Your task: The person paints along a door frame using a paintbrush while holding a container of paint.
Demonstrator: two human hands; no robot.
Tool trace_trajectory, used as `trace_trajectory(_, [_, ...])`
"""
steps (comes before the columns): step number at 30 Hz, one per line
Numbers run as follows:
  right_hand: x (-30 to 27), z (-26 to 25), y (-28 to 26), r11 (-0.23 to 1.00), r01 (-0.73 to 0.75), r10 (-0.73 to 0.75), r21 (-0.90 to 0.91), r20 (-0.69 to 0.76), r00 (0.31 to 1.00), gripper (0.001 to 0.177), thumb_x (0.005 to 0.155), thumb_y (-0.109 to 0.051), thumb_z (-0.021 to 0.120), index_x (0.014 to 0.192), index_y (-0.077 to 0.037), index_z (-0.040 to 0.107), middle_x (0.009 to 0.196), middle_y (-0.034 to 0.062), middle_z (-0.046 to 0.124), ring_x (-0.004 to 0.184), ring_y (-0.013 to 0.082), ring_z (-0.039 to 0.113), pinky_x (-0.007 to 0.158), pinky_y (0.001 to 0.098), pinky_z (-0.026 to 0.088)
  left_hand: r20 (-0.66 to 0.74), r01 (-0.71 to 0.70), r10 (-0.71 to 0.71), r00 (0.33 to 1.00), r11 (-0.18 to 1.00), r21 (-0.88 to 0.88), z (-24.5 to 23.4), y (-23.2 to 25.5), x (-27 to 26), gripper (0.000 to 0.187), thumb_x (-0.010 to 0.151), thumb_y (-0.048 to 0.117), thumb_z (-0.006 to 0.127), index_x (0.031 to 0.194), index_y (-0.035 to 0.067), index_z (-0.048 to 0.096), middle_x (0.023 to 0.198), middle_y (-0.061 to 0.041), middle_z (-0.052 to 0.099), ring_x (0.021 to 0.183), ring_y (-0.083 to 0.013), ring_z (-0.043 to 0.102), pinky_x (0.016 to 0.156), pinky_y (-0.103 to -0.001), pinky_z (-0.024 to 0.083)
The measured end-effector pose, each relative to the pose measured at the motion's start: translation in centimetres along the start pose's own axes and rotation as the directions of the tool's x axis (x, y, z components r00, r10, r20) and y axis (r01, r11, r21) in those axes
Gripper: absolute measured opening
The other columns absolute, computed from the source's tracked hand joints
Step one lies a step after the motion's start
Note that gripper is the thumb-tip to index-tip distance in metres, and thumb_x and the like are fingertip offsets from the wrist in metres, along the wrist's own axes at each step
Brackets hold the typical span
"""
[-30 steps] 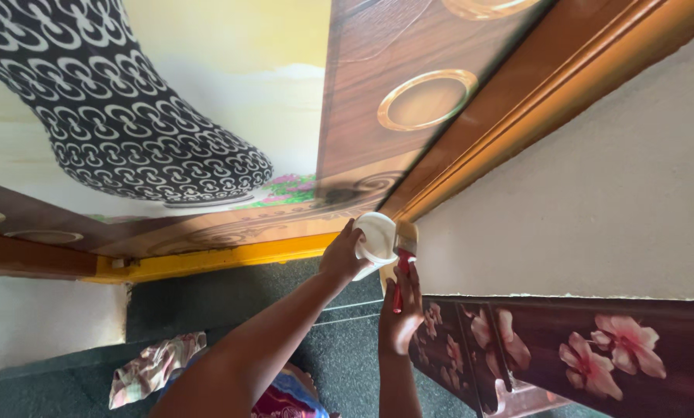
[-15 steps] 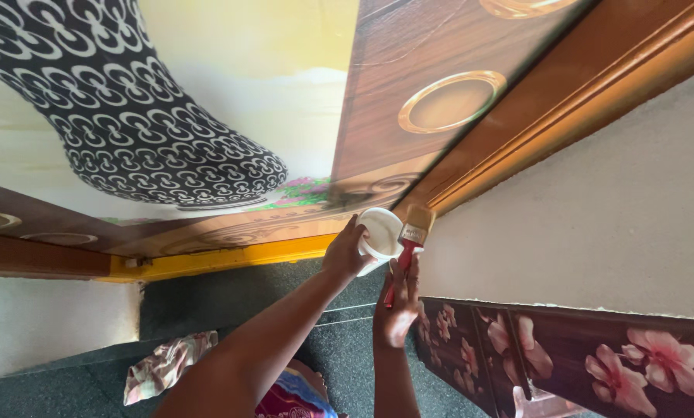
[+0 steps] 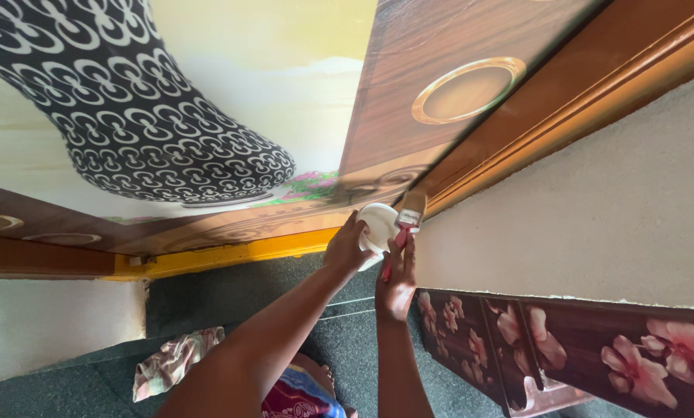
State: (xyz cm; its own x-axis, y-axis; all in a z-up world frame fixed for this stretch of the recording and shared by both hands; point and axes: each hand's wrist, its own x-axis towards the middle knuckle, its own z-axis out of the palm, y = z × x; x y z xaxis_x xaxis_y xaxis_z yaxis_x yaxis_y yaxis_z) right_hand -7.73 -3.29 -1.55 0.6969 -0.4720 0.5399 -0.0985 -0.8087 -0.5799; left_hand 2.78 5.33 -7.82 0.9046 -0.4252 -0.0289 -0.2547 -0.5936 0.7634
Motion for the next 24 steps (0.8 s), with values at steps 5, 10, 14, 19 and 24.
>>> trace_trajectory(5, [1.1,-0.6,-1.2,0.999,0.017,-0.015,0.031,-0.048,0.999,0.034,0.095,0.000,0.068,0.129,-0.005,0.067,0.149,0.0296,0.052,0.131,0.0476,0.059,0.099,0.0504,0.057,0.007,-0.019,0.019,1.000,1.000,0.009,0.0,-0.3,0.0,0.064,0.059,0.023,0.097,0.108,0.012,0.057,0.158,-0.019,0.042,0.127,-0.0429,0.059,0.100,-0.048,0.053])
trace_trajectory(10, [0.5,0.6,1.3,0.998,-0.055,0.055,-0.029,0.016,0.998,0.033,0.091,0.000,0.069,0.123,-0.007,0.070,0.146,0.0272,0.056,0.123,0.0444,0.064,0.093,0.0479,0.060,0.046,0.009,-0.010,0.999,1.000,0.010,-0.2,0.8,0.0,0.068,0.057,0.022,0.097,0.111,0.012,0.058,0.156,-0.014,0.044,0.125,-0.0408,0.060,0.099,-0.048,0.053])
trace_trajectory(14, [-1.2,0.4,1.7,0.997,-0.042,0.045,-0.063,0.037,0.998,0.031,0.094,0.000,0.069,0.123,-0.009,0.070,0.146,0.0258,0.058,0.126,0.0425,0.065,0.096,0.0468,0.061,0.058,-0.009,0.006,0.998,0.999,0.045,0.1,0.4,0.0,0.064,0.059,0.025,0.097,0.109,0.012,0.059,0.156,-0.014,0.045,0.126,-0.0398,0.060,0.098,-0.048,0.054])
trace_trajectory(19, [-0.9,-0.3,1.0,0.999,0.026,-0.029,-0.028,-0.081,0.996,0.033,0.094,-0.002,0.069,0.127,-0.008,0.070,0.146,0.0305,0.053,0.130,0.0472,0.060,0.099,0.0493,0.058,-0.055,-0.090,0.094,0.994,0.994,0.068,1.0,-0.1,0.0,0.064,0.061,0.030,0.099,0.108,0.012,0.060,0.156,-0.020,0.041,0.129,-0.0423,0.057,0.100,-0.048,0.053])
trace_trajectory(24, [-1.3,0.5,2.5,0.986,-0.152,0.157,-0.072,0.070,0.985,0.026,0.096,-0.006,0.069,0.122,-0.011,0.072,0.148,0.0238,0.057,0.125,0.0408,0.065,0.095,0.0469,0.060,0.074,0.008,-0.014,0.997,0.997,0.079,0.7,0.4,0.2,0.065,0.058,0.026,0.096,0.111,0.013,0.059,0.162,-0.018,0.040,0.130,-0.0384,0.058,0.100,-0.046,0.053])
